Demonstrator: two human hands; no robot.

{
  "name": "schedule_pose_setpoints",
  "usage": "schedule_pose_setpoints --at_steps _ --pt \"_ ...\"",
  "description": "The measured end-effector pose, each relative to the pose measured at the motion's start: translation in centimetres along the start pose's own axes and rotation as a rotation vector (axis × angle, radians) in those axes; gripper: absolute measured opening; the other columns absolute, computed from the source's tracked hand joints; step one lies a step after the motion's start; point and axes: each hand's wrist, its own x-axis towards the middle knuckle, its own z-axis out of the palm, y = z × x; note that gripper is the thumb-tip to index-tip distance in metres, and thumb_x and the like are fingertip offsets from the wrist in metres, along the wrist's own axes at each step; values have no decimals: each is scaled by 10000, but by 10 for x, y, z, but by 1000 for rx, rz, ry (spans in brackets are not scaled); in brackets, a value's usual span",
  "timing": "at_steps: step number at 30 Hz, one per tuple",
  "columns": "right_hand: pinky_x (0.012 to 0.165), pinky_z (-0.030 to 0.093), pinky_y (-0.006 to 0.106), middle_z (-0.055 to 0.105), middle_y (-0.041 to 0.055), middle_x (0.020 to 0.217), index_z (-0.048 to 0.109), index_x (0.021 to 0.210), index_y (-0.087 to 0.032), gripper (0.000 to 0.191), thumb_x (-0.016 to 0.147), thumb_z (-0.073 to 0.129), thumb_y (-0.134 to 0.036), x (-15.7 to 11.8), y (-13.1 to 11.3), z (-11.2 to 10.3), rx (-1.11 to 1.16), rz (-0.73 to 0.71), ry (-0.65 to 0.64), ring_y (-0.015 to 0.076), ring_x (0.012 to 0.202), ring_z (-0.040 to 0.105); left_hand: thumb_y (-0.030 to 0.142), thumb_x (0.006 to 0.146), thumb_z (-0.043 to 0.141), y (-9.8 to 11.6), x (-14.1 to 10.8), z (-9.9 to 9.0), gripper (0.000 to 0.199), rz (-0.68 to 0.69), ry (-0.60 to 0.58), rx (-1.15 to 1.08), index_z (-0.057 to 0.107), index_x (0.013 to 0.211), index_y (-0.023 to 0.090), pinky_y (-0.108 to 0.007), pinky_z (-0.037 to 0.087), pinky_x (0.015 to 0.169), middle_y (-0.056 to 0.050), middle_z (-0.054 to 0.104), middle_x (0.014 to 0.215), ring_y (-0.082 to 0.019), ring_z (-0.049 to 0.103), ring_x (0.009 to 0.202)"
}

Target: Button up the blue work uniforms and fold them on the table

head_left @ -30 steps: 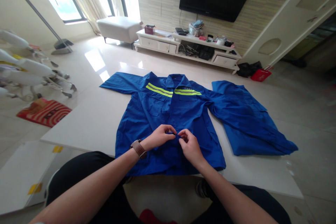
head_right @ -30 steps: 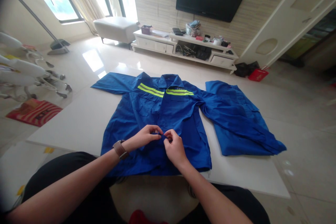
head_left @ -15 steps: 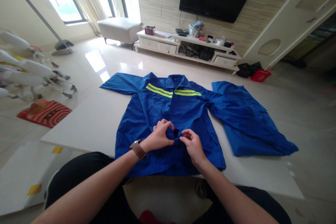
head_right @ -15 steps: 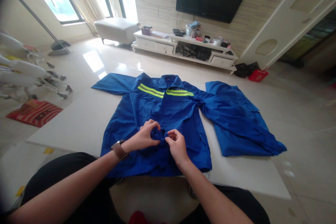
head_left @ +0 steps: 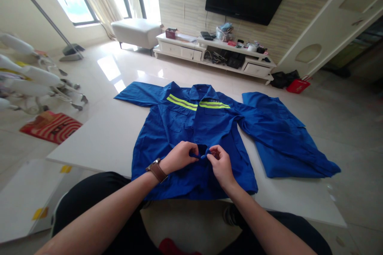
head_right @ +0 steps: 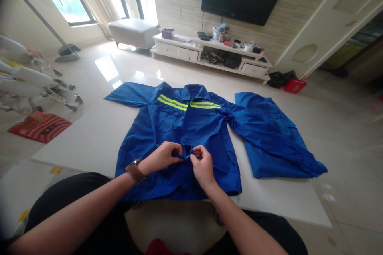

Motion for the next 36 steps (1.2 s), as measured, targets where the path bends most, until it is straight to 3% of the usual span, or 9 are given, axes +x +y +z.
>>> schedule_pose_setpoints --at_steps 9,15,18,23,28,36 --pt "691 457 300 623 6 776 628 849 -200 118 771 633 -289 -3 -4 -1 -76 -56 23 183 720 575 287 812 751 2 -2 -2 61 7 16 200 761 829 228 -251 452 732 -17 757 881 -183 672 821" --pt "670 459 293 615 4 776 622 872 -203 130 788 618 -302 -3 -6 -3 -84 -59 69 181 709 579 198 793 710 1 -2 -4 40 -48 56 372 742 796 223 -285 451 728 -37 742 872 -207 661 824" --pt "669 463 291 631 9 784 626 874 -207 113 800 609 -290 -6 -9 -2 -119 -84 26 183 715 590 156 764 690 1 -3 -4 72 -43 30 393 727 774 217 -290 450 723 -36 734 840 -213 657 816" --pt "698 466 288 661 13 808 633 863 -212 74 820 578 -236 -14 -12 5 -195 -164 -113 188 756 615 162 772 677 7 -4 0 85 -21 -12 323 730 814 214 -279 445 736 -24 738 833 -199 662 808" --pt "714 454 285 667 9 818 640 863 -214 105 813 554 -179 -15 -9 7 -215 -214 -153 188 775 616 150 767 672 12 -5 3 116 4 -13 185 698 867 205 -244 423 684 -7 723 831 -167 650 774" --pt "701 451 286 666 9 811 639 849 -221 83 809 566 -227 -13 -7 8 -146 -115 -162 194 766 605 108 695 667 13 -5 1 202 24 -6 -65 629 876 189 -227 436 676 14 672 809 -147 620 759"
